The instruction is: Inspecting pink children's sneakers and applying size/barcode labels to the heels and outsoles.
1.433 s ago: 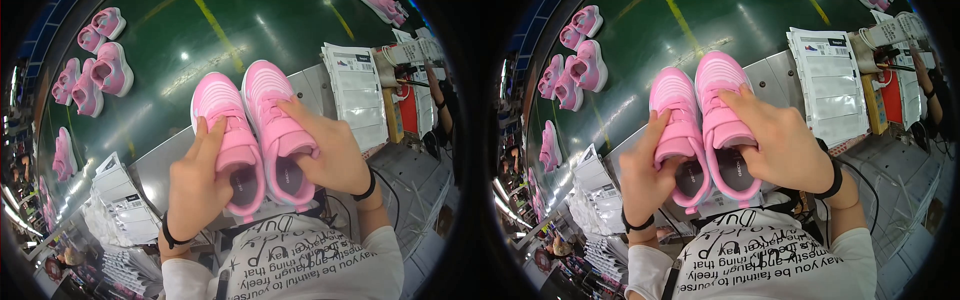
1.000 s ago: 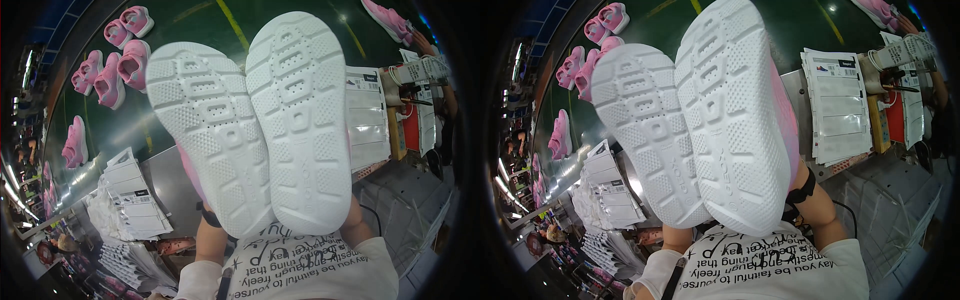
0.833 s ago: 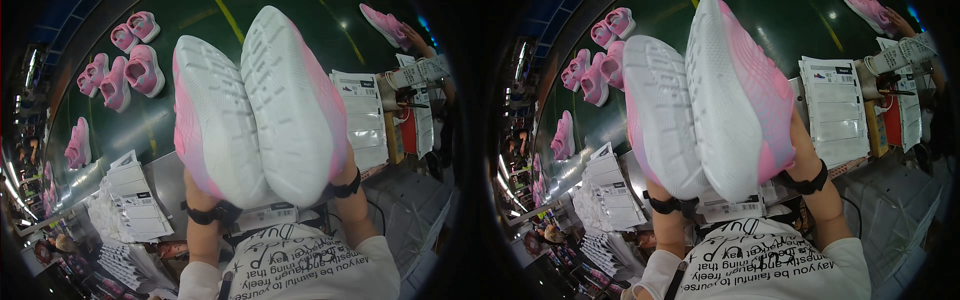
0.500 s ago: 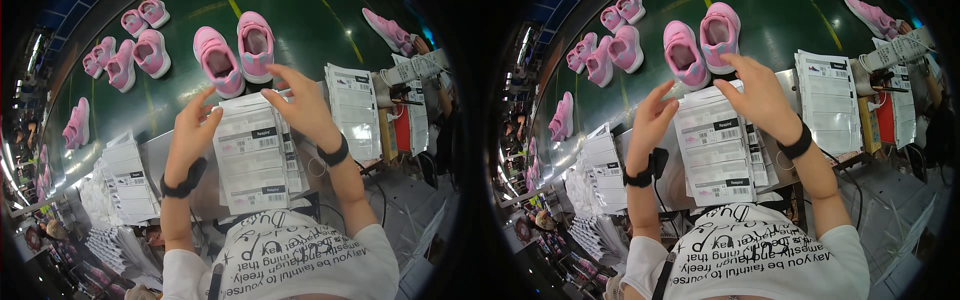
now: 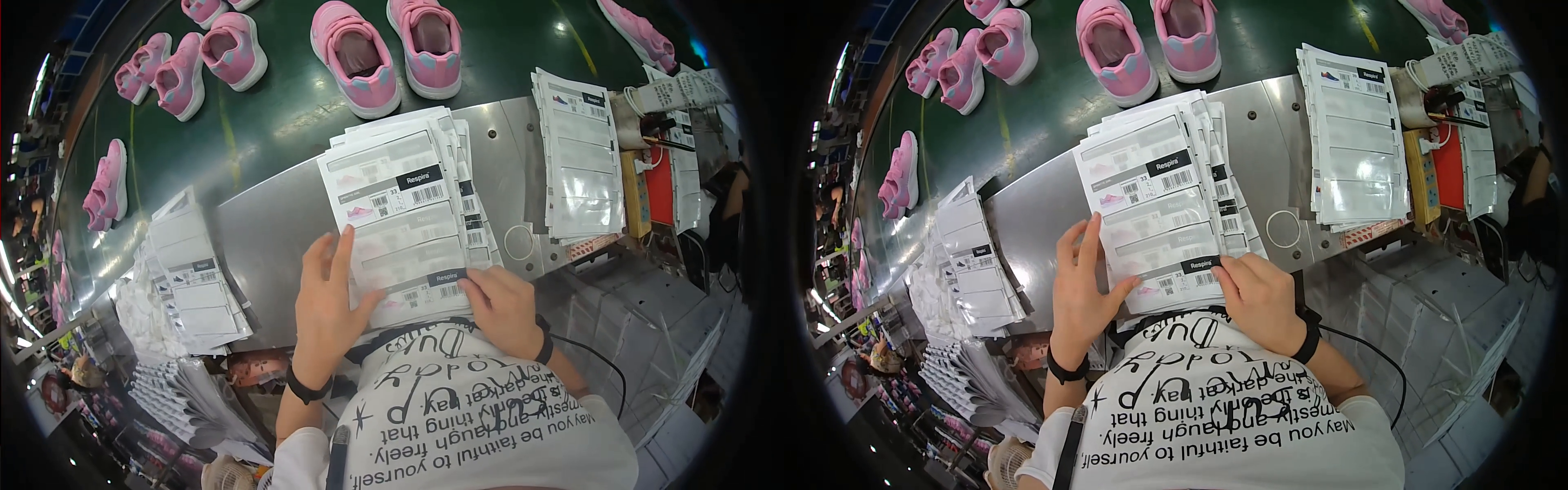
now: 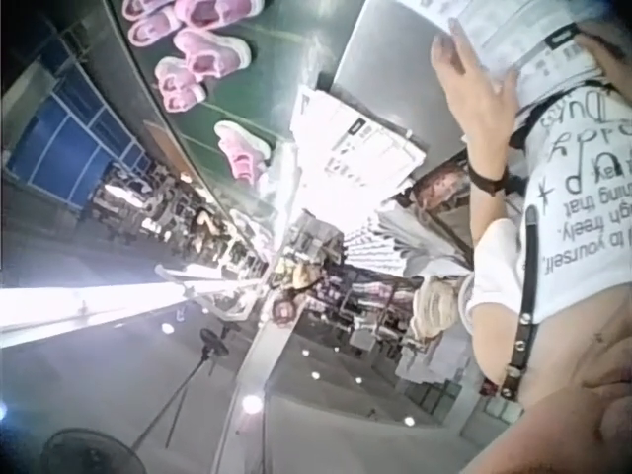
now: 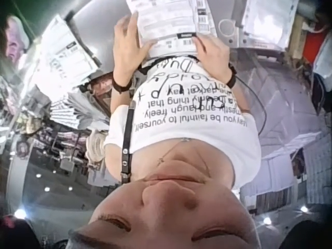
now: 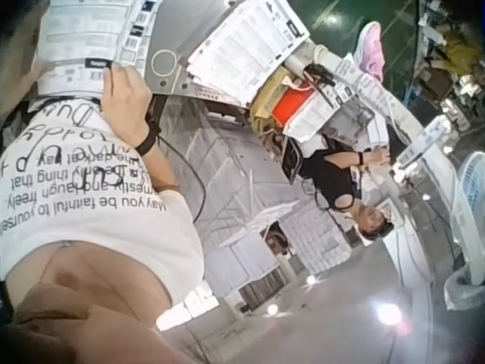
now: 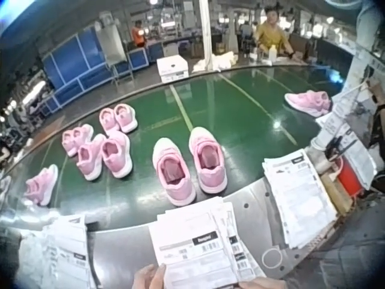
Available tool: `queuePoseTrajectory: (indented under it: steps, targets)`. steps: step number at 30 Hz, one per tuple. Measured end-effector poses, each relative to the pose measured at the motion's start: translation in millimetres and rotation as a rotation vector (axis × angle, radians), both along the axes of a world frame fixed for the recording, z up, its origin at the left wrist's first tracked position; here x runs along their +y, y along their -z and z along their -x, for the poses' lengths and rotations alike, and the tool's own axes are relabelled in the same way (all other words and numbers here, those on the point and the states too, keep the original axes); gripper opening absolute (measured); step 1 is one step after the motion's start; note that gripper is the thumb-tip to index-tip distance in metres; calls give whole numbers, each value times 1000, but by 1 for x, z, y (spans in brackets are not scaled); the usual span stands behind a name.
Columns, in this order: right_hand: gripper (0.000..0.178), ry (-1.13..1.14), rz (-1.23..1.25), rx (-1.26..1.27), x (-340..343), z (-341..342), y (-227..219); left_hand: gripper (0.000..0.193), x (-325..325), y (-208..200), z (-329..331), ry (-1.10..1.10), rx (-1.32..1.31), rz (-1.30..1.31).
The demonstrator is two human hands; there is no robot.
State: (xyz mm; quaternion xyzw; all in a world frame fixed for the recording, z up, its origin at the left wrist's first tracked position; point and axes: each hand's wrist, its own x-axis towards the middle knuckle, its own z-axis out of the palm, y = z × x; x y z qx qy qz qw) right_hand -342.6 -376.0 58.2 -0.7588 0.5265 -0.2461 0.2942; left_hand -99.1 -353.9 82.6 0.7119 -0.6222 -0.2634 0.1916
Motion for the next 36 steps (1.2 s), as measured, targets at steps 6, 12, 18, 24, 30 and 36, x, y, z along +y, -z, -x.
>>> queuePoseTrajectory:
  steps: [6, 12, 18, 24, 30, 36]
  targets:
    - [17, -105, 277, 90, -1, -5, 5, 98, -1, 5, -11, 284, -99, -10]
    - [23, -509, 508, -46, -21, -1, -28, 101, -7, 3, -8, 261, -163, -29]
    - [13, -696, 541, -277, -63, 4, -79, 108, -4, 12, -37, 425, 51, -88]
    - [21, 160, 346, -1073, -179, -33, -75, 107, -13, 3, -56, 537, 125, -130]
    - [58, 397, 128, -556, -322, -42, 28, 96, -46, -44, -105, 304, 94, -94]
    - [75, 359, 340, -259, -281, -47, -7, 98, -134, -1, -191, -49, -349, 235]
